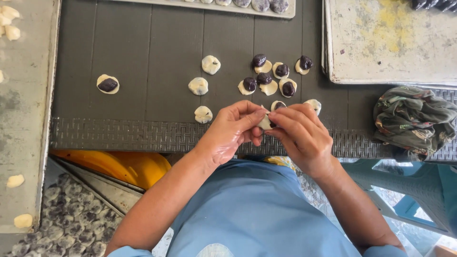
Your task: Preparing filled dough balls by flattening dough, adding filling, rolling them, and arranging them on trays.
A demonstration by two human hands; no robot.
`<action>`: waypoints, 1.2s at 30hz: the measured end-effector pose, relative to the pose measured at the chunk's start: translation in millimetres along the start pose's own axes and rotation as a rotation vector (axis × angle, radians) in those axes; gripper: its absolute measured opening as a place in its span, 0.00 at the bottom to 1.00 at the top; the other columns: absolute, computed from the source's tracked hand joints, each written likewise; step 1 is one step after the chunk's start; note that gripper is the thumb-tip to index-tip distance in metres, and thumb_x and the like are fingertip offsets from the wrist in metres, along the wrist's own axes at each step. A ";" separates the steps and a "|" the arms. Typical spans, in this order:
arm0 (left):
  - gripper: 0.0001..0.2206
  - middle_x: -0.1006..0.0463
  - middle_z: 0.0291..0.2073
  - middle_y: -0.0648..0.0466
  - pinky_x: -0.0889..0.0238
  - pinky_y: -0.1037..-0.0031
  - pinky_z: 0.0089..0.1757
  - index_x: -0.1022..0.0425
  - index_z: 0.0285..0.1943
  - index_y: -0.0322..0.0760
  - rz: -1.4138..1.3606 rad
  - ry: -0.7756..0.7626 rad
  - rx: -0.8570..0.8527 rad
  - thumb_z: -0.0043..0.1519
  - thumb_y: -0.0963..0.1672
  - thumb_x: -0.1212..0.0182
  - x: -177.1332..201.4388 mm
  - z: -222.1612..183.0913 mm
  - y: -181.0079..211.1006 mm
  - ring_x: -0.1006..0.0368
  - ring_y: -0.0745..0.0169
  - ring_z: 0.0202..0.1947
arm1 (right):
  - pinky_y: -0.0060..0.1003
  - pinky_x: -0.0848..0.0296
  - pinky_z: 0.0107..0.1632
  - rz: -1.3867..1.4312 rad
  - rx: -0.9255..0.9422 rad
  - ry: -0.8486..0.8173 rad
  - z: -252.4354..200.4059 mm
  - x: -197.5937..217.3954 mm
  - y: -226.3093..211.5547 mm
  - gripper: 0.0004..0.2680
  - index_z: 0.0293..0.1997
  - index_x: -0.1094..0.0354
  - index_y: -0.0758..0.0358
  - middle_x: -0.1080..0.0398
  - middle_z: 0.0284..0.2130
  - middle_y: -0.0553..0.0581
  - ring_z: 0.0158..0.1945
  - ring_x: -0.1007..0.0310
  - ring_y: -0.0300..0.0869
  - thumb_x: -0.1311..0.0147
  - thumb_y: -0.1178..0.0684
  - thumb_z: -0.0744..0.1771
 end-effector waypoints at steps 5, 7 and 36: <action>0.05 0.28 0.25 0.48 0.27 0.68 0.26 0.23 0.42 0.35 0.882 -0.011 -0.377 0.62 0.42 0.40 6.1 6.8 -4.2 0.25 0.54 0.25 | 0.41 0.28 0.32 0.019 -0.019 -0.009 -15.5 -15.6 6.6 0.03 0.32 0.28 0.72 0.29 0.27 0.62 0.28 0.33 0.52 0.37 0.64 0.62; 0.05 0.29 0.29 0.50 0.27 0.61 0.31 0.23 0.43 0.42 1.279 -0.029 -0.598 0.63 0.43 0.42 3.3 5.4 -8.1 0.24 0.44 0.31 | 0.41 0.28 0.31 0.034 -0.060 -0.022 -27.1 -26.2 17.2 0.04 0.31 0.29 0.70 0.30 0.26 0.61 0.27 0.34 0.52 0.36 0.63 0.62; 0.06 0.31 0.34 0.53 0.49 0.71 0.37 0.25 0.46 0.35 1.645 0.267 -1.271 0.61 0.38 0.42 8.5 -25.5 -9.8 0.38 0.59 0.35 | 0.42 0.35 0.43 -0.151 -0.114 -0.011 -36.0 -49.3 31.2 0.03 0.32 0.26 0.63 0.28 0.30 0.55 0.35 0.35 0.50 0.38 0.58 0.65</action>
Point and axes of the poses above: each hand's wrist, its own z-axis towards the middle knuckle, its own x-axis out of the back of the hand, y = z × x, the point moved 2 cm from there along z, towards the middle knuckle
